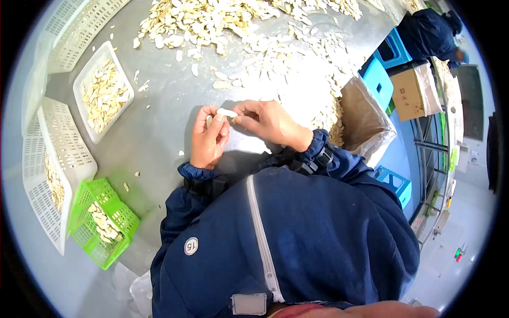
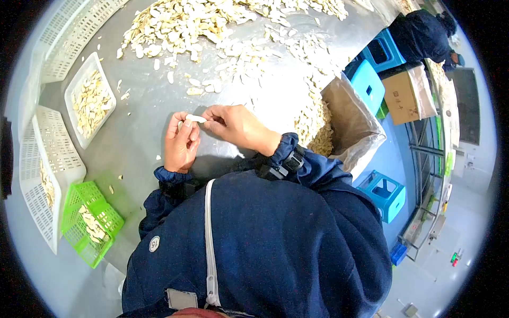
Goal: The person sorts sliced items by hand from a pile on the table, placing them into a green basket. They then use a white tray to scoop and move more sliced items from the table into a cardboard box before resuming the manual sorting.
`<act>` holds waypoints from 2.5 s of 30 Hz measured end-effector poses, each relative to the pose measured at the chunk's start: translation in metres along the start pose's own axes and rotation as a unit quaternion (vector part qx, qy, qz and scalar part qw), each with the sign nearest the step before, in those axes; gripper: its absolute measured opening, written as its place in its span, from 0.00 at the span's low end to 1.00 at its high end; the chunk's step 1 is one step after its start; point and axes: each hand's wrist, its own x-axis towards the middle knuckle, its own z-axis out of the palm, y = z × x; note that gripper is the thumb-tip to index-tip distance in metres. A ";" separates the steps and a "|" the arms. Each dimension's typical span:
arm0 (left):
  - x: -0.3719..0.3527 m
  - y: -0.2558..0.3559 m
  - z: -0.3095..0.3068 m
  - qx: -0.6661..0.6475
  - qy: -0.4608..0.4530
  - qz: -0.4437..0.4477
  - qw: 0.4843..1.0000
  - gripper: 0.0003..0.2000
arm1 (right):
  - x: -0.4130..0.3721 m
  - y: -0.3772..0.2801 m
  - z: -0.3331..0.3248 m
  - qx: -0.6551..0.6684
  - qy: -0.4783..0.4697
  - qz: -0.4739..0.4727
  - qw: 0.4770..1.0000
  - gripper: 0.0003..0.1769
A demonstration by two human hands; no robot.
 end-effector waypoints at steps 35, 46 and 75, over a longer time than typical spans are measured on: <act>-0.001 0.000 0.000 0.029 0.011 0.076 0.997 0.04 | 0.005 0.000 0.011 0.027 0.049 0.025 0.998 0.12; 0.006 0.002 -0.016 -0.200 -0.037 0.099 0.974 0.06 | 0.010 0.048 0.009 -0.294 0.088 -0.251 0.918 0.19; 0.009 0.003 -0.013 -0.179 -0.016 -0.034 0.983 0.13 | 0.060 0.063 -0.080 -0.285 0.121 -0.240 0.920 0.14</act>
